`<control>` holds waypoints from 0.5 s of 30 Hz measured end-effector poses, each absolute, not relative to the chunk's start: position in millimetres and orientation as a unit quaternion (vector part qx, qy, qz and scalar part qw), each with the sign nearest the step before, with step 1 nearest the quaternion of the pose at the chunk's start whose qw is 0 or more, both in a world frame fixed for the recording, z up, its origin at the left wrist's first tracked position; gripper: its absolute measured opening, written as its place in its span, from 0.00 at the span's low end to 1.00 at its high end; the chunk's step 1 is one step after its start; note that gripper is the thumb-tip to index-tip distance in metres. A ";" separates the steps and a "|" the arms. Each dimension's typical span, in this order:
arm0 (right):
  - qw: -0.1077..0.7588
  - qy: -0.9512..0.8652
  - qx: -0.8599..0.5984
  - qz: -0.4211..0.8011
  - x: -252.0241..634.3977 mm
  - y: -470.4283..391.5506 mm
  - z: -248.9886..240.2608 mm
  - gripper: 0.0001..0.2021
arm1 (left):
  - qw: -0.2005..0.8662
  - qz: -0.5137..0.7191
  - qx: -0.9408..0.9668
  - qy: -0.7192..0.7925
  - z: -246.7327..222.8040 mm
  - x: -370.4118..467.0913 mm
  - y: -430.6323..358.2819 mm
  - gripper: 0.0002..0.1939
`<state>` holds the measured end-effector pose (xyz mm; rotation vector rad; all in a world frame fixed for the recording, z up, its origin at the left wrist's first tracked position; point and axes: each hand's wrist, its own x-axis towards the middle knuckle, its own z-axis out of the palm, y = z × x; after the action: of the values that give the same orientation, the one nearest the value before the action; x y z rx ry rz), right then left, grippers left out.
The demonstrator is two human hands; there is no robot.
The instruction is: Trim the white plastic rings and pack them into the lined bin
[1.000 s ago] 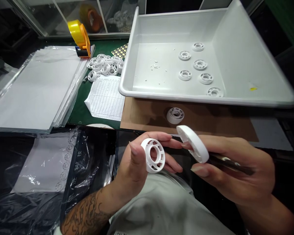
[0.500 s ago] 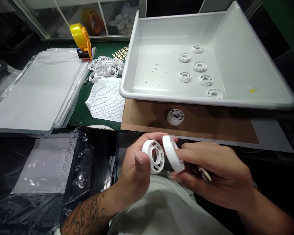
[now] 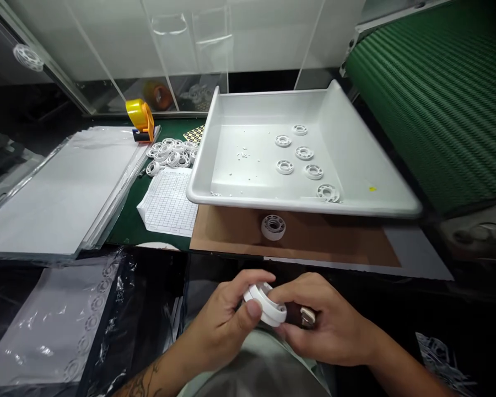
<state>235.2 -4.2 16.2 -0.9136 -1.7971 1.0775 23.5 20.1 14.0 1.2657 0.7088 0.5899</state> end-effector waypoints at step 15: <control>0.526 -0.526 -0.583 0.327 288.3 -17.1 -5.6 0.07 | 0.524 0.256 0.695 0.421 8.1 77.6 81.3 0.21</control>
<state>288.3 -17.1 -5.6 -1.3929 -1.2572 0.7823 77.6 81.3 8.1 1.6643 1.0068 0.6133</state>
